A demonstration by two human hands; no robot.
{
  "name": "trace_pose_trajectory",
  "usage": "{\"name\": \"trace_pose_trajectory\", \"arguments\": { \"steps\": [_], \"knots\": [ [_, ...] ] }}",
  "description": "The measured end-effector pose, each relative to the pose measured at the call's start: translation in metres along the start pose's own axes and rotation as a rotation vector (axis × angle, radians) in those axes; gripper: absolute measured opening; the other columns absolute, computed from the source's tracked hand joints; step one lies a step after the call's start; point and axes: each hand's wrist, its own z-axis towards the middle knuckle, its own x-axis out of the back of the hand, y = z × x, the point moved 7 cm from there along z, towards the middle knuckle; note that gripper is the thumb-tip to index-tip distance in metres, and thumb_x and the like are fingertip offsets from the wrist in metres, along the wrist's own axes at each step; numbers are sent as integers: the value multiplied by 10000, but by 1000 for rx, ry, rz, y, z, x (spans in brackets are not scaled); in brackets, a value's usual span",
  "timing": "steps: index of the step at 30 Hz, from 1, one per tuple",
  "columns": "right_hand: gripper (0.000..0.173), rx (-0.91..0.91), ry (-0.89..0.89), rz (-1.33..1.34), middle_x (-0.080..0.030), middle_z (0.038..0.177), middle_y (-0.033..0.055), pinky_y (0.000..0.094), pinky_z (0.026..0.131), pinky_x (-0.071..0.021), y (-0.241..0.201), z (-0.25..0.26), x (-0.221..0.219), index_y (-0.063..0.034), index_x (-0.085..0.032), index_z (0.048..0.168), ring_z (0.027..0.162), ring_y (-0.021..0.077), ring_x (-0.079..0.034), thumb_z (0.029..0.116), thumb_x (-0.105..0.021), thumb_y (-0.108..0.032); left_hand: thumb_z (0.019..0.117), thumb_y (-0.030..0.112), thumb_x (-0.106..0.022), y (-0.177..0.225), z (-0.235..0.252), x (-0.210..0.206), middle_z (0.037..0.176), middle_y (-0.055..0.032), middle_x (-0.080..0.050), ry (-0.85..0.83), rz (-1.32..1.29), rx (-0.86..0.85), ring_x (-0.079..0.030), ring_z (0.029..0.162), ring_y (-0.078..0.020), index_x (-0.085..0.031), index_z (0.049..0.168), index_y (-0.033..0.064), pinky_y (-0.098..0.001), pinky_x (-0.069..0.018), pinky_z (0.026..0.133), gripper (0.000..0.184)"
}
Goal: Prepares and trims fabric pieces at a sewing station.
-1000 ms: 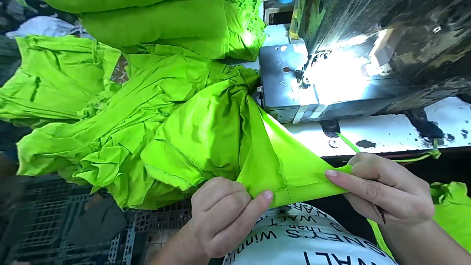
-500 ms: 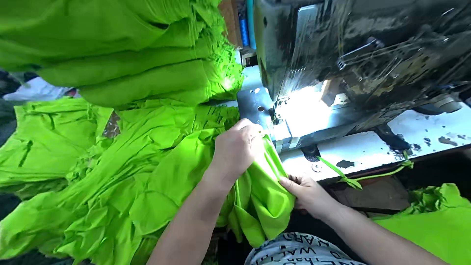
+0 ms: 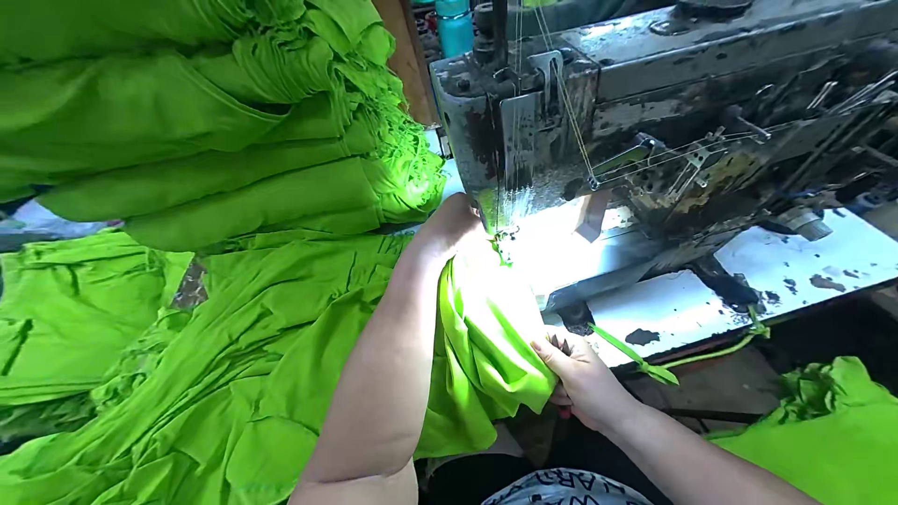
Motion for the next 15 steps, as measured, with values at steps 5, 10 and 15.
{"name": "trace_pose_trajectory", "arguments": {
  "steps": [5,10,15],
  "knots": [
    [202,13,-4,5,-557,646,0,178,404,-364,2,2,1,-96,-611,941,442,32,-431,1079,-502,-194,872,179,-745,-32,21,-8,787,-69,-686,-51,64,36,-664,723,-182,-710,880,86,-442,-540,648,100],
    [208,62,5,-53,-562,669,3,200,426,-386,4,16,1,-92,-604,941,476,53,-463,1081,-488,-195,881,190,-731,-34,17,-8,722,-64,-669,-42,91,42,-650,668,-182,-683,799,85,-441,-523,603,141],
    [224,127,35,-109,-530,627,-29,205,433,-416,-14,30,-2,-110,-571,856,461,47,-469,1061,-500,-165,952,42,-697,34,-59,12,926,-155,-689,-66,325,140,-661,841,-278,-704,1002,17,-506,-539,777,57]
  ]
}}
